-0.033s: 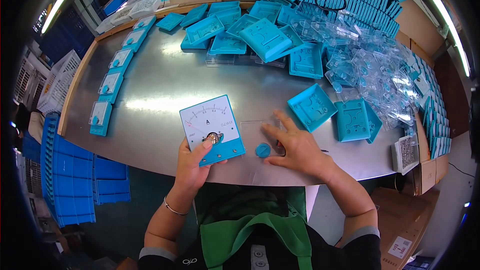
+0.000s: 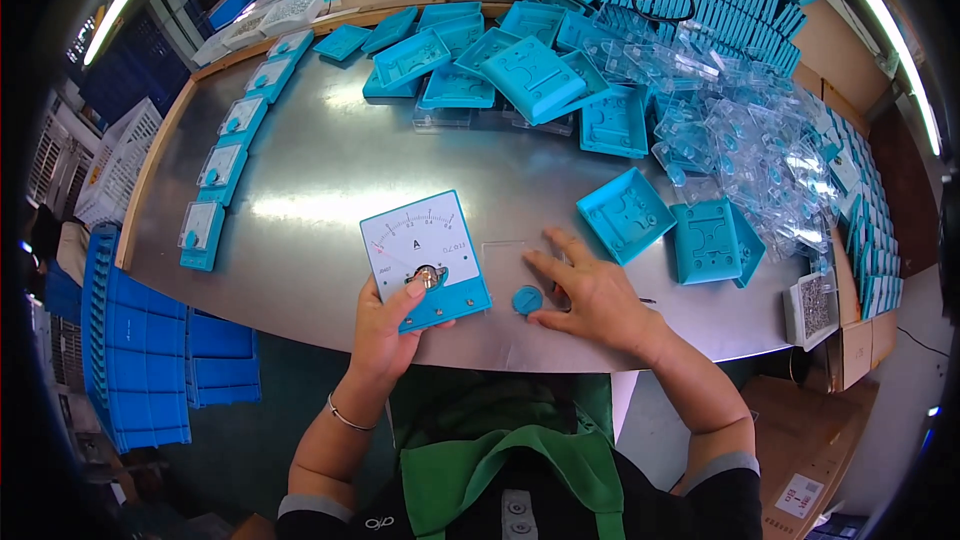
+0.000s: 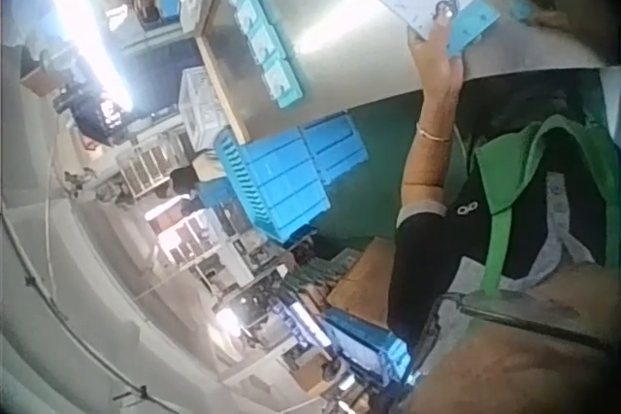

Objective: Assembling analog ammeters by attaching components and protective covers at a workbench.

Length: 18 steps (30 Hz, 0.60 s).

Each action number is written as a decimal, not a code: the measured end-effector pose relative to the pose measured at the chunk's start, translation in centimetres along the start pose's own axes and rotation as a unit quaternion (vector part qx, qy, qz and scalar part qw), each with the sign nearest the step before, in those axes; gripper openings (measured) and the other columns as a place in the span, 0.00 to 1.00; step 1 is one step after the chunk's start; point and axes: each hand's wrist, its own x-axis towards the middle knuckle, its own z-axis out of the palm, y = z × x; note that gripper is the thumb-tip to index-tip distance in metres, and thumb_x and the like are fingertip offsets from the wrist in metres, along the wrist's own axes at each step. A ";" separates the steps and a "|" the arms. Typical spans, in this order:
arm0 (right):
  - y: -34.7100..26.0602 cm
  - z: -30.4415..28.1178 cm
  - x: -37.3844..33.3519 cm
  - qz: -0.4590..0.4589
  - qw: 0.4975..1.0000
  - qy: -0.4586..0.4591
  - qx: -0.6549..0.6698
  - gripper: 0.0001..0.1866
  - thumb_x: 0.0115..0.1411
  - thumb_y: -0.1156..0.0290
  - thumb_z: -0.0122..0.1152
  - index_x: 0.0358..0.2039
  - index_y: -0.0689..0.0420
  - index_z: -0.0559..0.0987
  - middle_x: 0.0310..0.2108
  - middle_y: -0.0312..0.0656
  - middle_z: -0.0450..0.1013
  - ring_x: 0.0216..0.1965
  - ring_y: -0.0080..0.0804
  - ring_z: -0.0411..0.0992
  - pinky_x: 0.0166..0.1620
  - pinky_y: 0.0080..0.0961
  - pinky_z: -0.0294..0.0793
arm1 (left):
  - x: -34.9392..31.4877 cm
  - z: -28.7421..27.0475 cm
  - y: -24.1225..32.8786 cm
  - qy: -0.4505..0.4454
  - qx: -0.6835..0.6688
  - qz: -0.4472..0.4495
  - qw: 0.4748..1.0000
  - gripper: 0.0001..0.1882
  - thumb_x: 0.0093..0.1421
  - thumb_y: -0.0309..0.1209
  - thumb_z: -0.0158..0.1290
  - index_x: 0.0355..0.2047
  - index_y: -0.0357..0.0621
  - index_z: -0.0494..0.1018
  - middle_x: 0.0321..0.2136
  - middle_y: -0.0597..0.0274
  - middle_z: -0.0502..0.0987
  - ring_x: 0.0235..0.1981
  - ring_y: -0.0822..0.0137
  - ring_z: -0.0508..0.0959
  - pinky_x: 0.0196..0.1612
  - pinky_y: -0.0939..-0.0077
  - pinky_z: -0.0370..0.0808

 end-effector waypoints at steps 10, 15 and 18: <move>0.4 1.0 -0.3 -0.035 0.998 -0.004 -0.047 0.33 0.42 0.61 0.69 0.50 0.56 0.72 0.55 0.54 0.61 0.47 0.47 0.70 0.43 0.33 0.74 | 0.2 -1.3 0.4 0.004 0.012 -0.011 1.000 0.19 0.56 0.28 0.54 0.44 0.32 0.65 0.37 0.49 0.75 0.32 0.60 0.79 0.29 0.66 0.80; -0.3 0.1 0.1 -0.001 0.999 -0.012 0.032 0.33 0.41 0.65 0.71 0.50 0.56 0.73 0.54 0.51 0.62 0.39 0.38 0.73 0.40 0.28 0.75 | 0.3 -2.1 0.8 0.000 0.006 -0.019 1.000 0.19 0.57 0.28 0.53 0.46 0.32 0.63 0.38 0.49 0.74 0.32 0.60 0.79 0.29 0.66 0.81; -1.7 -1.5 0.7 0.015 0.992 0.040 0.115 0.33 0.40 0.67 0.72 0.50 0.57 0.73 0.54 0.50 0.62 0.36 0.33 0.73 0.38 0.26 0.75 | 0.2 -2.8 1.4 0.011 0.006 0.000 1.000 0.19 0.57 0.28 0.53 0.47 0.32 0.63 0.39 0.49 0.74 0.33 0.60 0.79 0.29 0.66 0.81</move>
